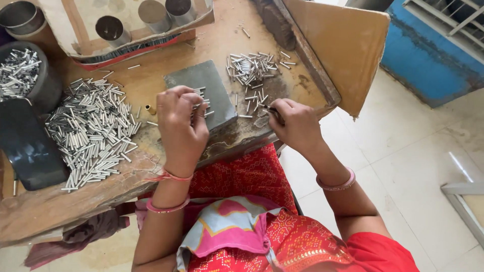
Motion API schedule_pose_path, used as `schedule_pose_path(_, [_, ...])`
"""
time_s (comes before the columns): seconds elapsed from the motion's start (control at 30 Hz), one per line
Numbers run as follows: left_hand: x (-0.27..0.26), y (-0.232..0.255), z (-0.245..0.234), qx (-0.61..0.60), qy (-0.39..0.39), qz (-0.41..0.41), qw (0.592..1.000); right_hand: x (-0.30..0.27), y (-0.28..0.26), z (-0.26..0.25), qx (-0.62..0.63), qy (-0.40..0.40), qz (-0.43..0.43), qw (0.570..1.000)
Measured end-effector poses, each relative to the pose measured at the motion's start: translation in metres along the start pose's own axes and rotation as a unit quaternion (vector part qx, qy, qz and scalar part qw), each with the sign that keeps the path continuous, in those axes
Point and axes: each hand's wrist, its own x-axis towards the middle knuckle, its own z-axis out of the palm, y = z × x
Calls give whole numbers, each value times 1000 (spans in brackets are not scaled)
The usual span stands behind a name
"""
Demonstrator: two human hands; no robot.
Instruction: Manually assembling small metal pins into a component base at a workshop table.
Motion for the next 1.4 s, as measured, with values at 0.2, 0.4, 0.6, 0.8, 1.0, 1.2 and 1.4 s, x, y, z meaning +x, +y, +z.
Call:
schedule_pose_path(0.2, [-19, 40, 33, -60, -102, 204, 972, -1, 6, -1, 221, -106, 70, 967])
schedule_pose_path(0.4, [-20, 41, 39, -80, -103, 170, 977, 0, -18, -16, 437, -144, 186, 868])
schedule_pose_path(0.6, [-36, 29, 44, -505, -58, -213, 834, -18, -38, -3, 316, -12, -1, 949])
schedule_pose_path(0.8, [-41, 30, 44, -613, -37, -281, 738, -26, -49, 0, 299, -2, -32, 954])
schedule_pose_path(1.0, [-52, 40, 53, -640, -13, -270, 719, -33, -59, 2, 272, 15, -5, 962])
schedule_pose_path(1.2, [-71, 44, 56, -629, -13, -259, 733, -46, -64, 7, 332, 1, 37, 942])
schedule_pose_path(1.4, [-68, 41, 26, -648, -20, -305, 698, -67, -54, 20, 324, -4, 22, 946])
